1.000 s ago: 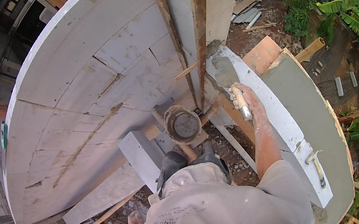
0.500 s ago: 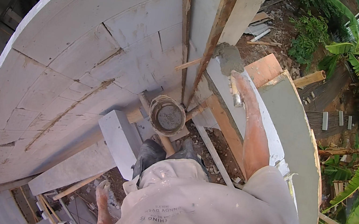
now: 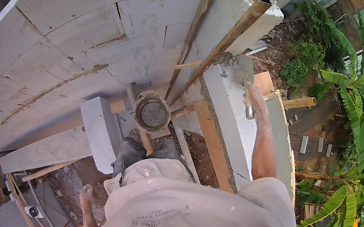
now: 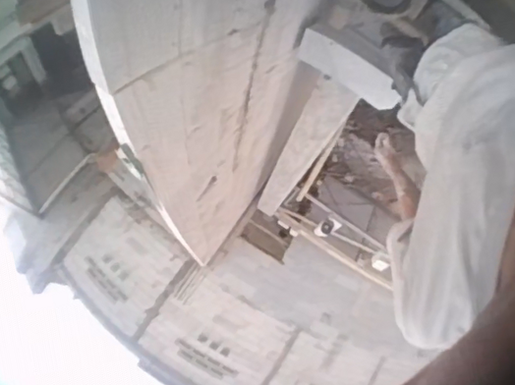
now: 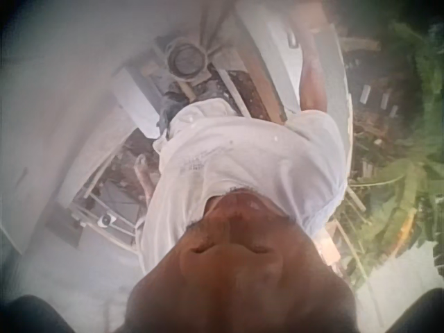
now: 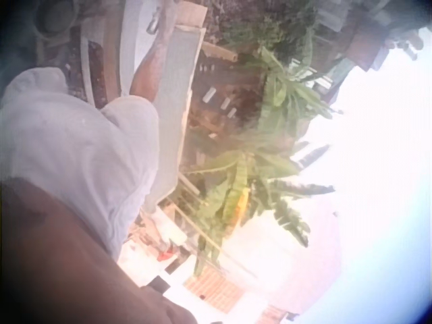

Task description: The person scoops wet cement from a bucket with a trowel and applies it to a curved concrete wall section, smoothing the surface along a guide line. The person repeatedly refills the trowel and continues plastering the wall.

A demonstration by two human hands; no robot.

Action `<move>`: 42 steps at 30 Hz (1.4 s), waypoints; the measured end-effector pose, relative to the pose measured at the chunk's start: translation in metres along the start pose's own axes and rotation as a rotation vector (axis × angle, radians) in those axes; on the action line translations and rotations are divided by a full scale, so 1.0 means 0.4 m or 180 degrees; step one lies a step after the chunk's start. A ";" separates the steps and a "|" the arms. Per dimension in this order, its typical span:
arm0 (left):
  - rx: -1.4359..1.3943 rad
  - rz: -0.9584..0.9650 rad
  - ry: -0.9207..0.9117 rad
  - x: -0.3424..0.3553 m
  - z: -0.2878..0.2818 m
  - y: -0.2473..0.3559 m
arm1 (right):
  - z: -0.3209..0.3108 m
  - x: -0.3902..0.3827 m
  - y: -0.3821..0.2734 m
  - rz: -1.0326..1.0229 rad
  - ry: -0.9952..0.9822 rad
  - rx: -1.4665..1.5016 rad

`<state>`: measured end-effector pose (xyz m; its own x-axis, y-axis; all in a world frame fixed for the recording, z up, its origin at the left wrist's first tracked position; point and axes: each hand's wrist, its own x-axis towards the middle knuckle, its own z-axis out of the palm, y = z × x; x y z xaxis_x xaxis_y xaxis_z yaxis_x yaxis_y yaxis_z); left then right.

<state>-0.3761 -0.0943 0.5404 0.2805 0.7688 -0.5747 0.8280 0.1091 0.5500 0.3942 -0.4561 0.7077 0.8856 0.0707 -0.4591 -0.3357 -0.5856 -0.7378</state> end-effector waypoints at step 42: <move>-0.0055 0.0327 0.0242 0.059 -0.105 0.048 | -0.019 0.053 0.003 -0.1048 0.0110 -0.2714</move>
<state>-0.3740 -0.0478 0.5626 0.3252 0.8219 -0.4676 0.7882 0.0376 0.6142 0.4152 -0.4614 0.7008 0.9084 0.3235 -0.2650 0.2741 -0.9391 -0.2071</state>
